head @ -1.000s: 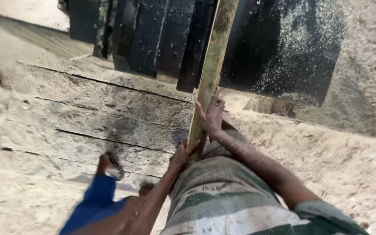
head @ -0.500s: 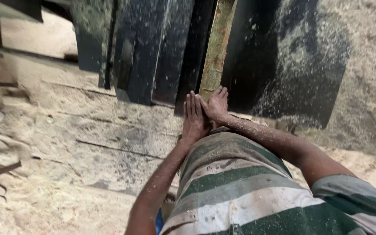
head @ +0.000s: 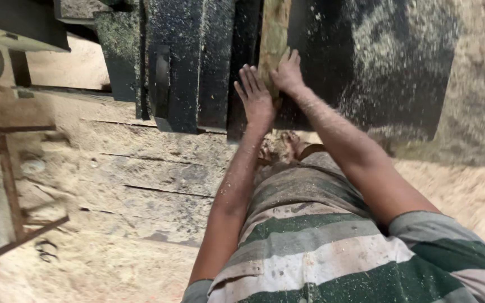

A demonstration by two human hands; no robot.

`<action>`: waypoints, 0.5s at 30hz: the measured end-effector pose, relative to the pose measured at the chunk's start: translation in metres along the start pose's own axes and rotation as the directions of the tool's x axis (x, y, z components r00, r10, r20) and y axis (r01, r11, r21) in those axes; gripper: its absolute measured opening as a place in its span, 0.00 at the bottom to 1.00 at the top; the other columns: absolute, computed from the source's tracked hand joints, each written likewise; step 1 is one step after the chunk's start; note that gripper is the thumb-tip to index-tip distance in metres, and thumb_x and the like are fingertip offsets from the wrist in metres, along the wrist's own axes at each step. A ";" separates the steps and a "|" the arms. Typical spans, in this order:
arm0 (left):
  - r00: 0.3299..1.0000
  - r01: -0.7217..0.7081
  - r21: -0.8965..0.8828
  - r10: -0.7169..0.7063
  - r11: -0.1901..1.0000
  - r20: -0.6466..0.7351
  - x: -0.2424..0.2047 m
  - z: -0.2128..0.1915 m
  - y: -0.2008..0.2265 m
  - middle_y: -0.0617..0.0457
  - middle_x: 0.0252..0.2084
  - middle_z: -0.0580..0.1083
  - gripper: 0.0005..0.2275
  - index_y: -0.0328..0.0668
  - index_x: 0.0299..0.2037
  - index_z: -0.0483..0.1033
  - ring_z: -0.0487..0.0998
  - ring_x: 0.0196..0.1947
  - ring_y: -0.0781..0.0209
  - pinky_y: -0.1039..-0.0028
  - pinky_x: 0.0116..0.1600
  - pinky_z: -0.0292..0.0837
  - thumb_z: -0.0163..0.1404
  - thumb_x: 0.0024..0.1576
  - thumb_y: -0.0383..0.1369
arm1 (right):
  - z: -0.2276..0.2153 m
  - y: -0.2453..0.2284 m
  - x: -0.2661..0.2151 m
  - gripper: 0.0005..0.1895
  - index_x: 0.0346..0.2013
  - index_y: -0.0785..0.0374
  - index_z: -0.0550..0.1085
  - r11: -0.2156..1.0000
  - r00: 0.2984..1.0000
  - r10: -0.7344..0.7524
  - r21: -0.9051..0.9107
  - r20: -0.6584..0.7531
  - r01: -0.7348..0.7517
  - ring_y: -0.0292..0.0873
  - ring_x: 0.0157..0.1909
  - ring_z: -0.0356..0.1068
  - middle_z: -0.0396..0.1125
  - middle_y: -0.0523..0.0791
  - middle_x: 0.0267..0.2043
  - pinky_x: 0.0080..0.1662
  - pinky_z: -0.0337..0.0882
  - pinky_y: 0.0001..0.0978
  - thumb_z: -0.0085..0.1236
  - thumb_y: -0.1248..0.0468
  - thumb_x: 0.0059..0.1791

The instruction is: The person pushes several wood logs through a large vertical saw by hand, then removes the cut pieces and stacks them nearby.

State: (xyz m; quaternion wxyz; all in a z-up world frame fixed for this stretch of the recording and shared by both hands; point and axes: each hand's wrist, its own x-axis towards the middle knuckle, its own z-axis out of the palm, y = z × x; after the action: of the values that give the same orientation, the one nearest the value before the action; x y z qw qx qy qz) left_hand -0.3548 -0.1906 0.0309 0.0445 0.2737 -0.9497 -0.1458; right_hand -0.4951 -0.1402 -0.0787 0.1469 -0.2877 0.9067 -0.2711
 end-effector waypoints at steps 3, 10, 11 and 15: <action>0.992 0.011 0.090 -0.022 0.996 0.122 -0.050 0.001 0.010 0.22 0.75 0.33 0.56 0.19 0.71 0.30 0.30 0.78 0.29 0.34 0.78 0.26 0.65 0.51 0.47 | -0.046 0.010 -0.066 0.35 0.63 0.78 0.63 0.972 0.982 -0.171 0.148 -0.081 0.181 0.67 0.59 0.61 0.60 0.67 0.59 0.59 0.65 0.56 0.52 0.46 0.60; 0.987 -0.151 -0.021 0.152 0.988 0.049 0.001 0.029 -0.011 0.23 0.76 0.36 0.58 0.22 0.73 0.34 0.39 0.77 0.28 0.43 0.78 0.38 0.65 0.47 0.53 | -0.124 0.083 -0.282 0.34 0.72 0.66 0.64 0.997 0.991 -0.062 -0.053 -0.120 0.055 0.63 0.66 0.60 0.62 0.63 0.65 0.64 0.61 0.56 0.54 0.50 0.56; 0.989 -0.136 0.014 0.135 0.991 0.061 0.011 0.032 -0.010 0.24 0.76 0.38 0.60 0.21 0.73 0.34 0.40 0.78 0.29 0.45 0.79 0.39 0.65 0.45 0.54 | -0.125 0.098 -0.317 0.34 0.71 0.67 0.65 0.997 0.995 0.072 -0.024 -0.069 -0.073 0.62 0.65 0.60 0.63 0.63 0.63 0.64 0.62 0.56 0.54 0.49 0.56; 0.995 -0.093 -0.019 0.094 0.995 0.038 0.076 0.031 0.001 0.28 0.77 0.40 0.64 0.22 0.73 0.32 0.42 0.79 0.34 0.47 0.82 0.38 0.66 0.39 0.57 | -0.123 0.136 -0.415 0.29 0.63 0.67 0.72 0.889 0.889 0.457 0.006 -0.036 -0.457 0.59 0.61 0.67 0.69 0.60 0.58 0.61 0.68 0.52 0.54 0.46 0.59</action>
State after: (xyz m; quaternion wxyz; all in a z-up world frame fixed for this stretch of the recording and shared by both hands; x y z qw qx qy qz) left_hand -0.4246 -0.2224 0.0023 0.0349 0.2257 -0.9608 -0.1571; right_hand -0.2785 0.2532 -0.0111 0.1894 -0.0617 0.9519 -0.2329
